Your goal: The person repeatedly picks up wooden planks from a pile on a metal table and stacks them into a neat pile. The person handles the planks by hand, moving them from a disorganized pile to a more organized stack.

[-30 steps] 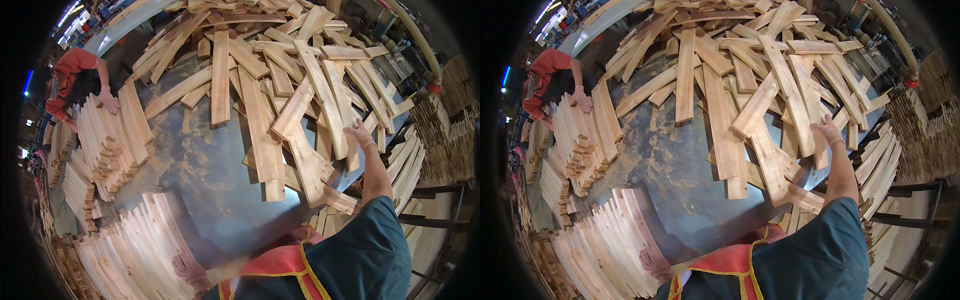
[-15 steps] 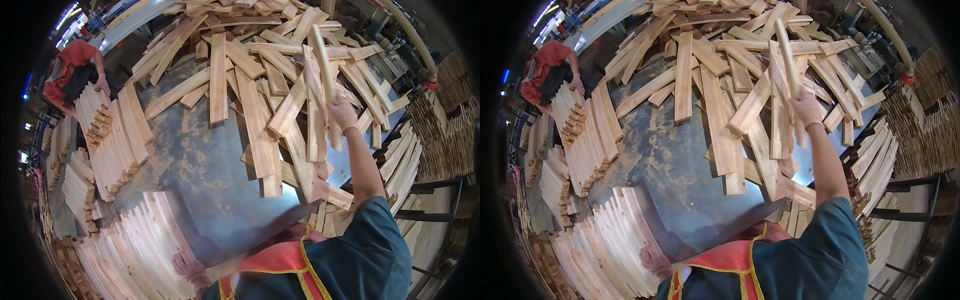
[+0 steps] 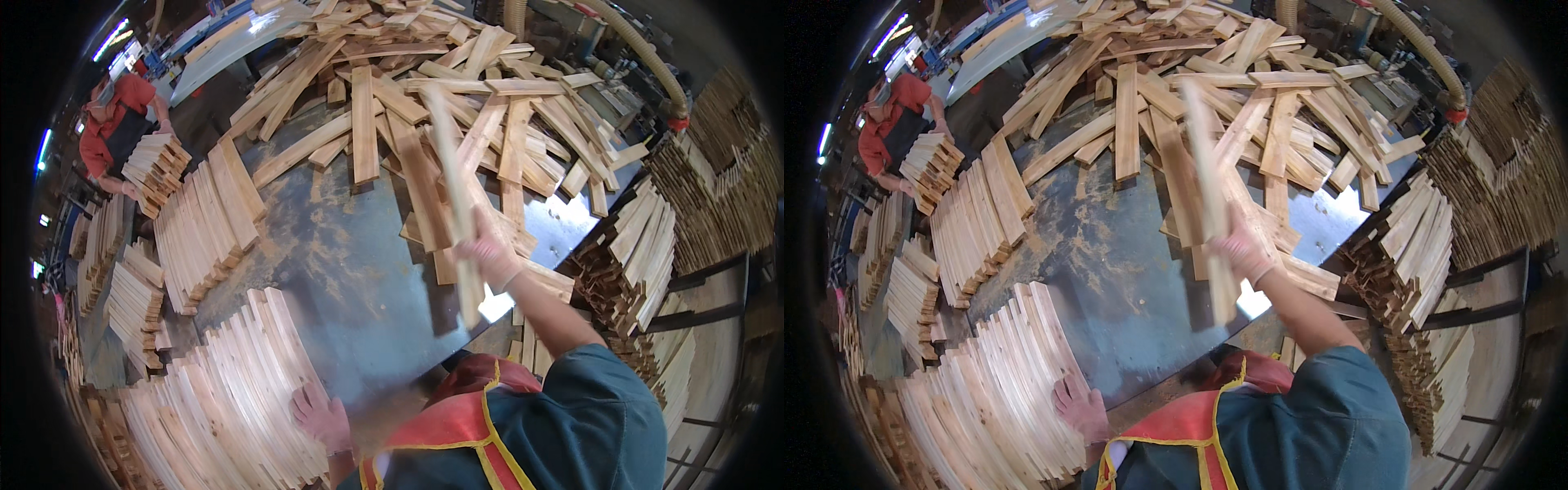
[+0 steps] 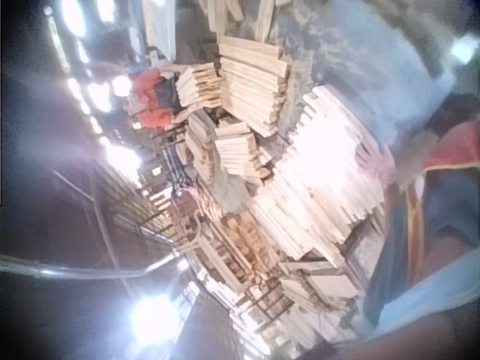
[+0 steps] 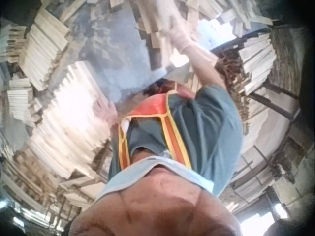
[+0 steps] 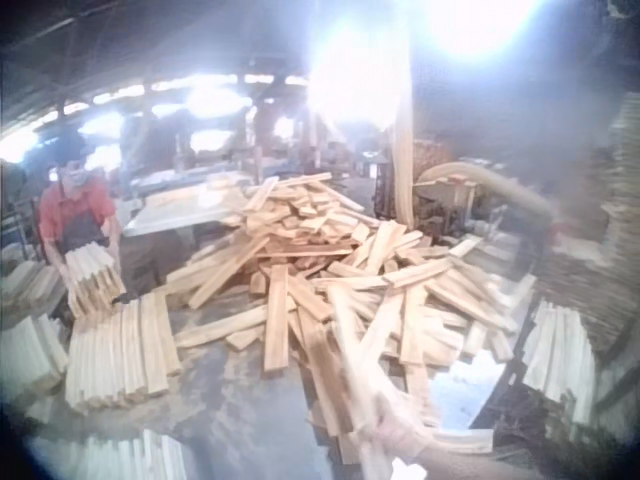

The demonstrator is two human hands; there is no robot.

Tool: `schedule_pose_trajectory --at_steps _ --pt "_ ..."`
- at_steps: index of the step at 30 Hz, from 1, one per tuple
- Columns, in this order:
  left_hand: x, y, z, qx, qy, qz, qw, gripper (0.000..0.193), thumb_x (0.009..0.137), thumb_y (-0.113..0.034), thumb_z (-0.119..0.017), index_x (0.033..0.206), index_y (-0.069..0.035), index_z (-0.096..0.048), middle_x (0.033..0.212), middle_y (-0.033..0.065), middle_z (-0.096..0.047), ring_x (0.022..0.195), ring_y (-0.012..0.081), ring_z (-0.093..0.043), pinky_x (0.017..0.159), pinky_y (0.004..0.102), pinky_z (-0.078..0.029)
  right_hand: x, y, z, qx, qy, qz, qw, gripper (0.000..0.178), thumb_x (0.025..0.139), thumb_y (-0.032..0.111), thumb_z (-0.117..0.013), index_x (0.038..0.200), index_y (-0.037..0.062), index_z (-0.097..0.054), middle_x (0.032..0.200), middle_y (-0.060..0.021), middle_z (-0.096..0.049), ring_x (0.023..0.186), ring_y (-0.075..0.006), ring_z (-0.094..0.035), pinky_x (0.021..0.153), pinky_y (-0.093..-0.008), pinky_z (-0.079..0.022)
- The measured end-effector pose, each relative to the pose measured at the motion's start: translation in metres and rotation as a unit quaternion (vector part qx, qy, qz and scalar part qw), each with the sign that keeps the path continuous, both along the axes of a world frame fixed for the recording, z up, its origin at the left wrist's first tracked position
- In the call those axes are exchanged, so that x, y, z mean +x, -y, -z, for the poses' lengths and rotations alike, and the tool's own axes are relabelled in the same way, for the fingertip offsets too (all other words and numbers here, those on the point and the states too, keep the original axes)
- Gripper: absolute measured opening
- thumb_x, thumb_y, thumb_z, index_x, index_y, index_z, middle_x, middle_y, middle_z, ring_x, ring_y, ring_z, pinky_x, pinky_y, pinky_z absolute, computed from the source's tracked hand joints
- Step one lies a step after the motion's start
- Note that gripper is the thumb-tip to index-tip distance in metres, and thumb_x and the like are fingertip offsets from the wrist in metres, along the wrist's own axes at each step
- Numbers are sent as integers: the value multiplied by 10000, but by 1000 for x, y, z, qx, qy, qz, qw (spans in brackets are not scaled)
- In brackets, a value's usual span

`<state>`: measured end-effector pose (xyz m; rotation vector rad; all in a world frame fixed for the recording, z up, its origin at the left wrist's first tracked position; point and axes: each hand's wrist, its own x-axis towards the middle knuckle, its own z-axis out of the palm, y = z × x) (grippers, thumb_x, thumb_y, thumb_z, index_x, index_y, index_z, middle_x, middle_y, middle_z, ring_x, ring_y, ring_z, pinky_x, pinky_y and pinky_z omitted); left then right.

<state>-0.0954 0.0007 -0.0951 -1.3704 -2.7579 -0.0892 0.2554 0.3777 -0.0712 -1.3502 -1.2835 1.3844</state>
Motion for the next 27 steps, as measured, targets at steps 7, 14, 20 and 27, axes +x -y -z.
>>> schedule_pose_trajectory --at_steps 7,14,20,27 --pt "-37 -40 -14 96 206 39 973 881 815 -402 -788 1536 -14 -462 1535 202 -499 1485 382 -393 1234 527 -313 -157 213 21 -159 -6 -278 947 1094 826 321 -776 1696 61 -166 1519 -246 -518 1379 -338 -532 1173 -400 -426" --pt "-4 -74 -15 -157 38 -56 985 935 911 -389 -703 1674 -72 -265 1729 165 -273 1597 402 -235 1290 525 -221 -197 186 19 -89 19 -730 677 704 911 304 -742 1555 122 -523 1400 -132 -667 1275 -248 -621 1099 -400 -473" --pt "5 -73 2 -190 -16 -138 972 937 935 -408 -684 1695 -100 -231 1748 147 -245 1599 383 -237 1295 517 -211 -66 -105 -53 262 333 -200 883 626 917 288 -722 1483 90 -542 1404 -186 -641 1256 -356 -637 1078 -421 -523" --pt "6 -83 7 -153 -28 -130 979 956 884 -369 -712 1684 -104 -260 1722 146 -292 1587 384 -258 1308 512 -186 23 -290 -10 -86 344 185 917 989 757 487 -812 1551 37 -432 1449 -275 -614 1323 -397 -633 1114 -463 -506"
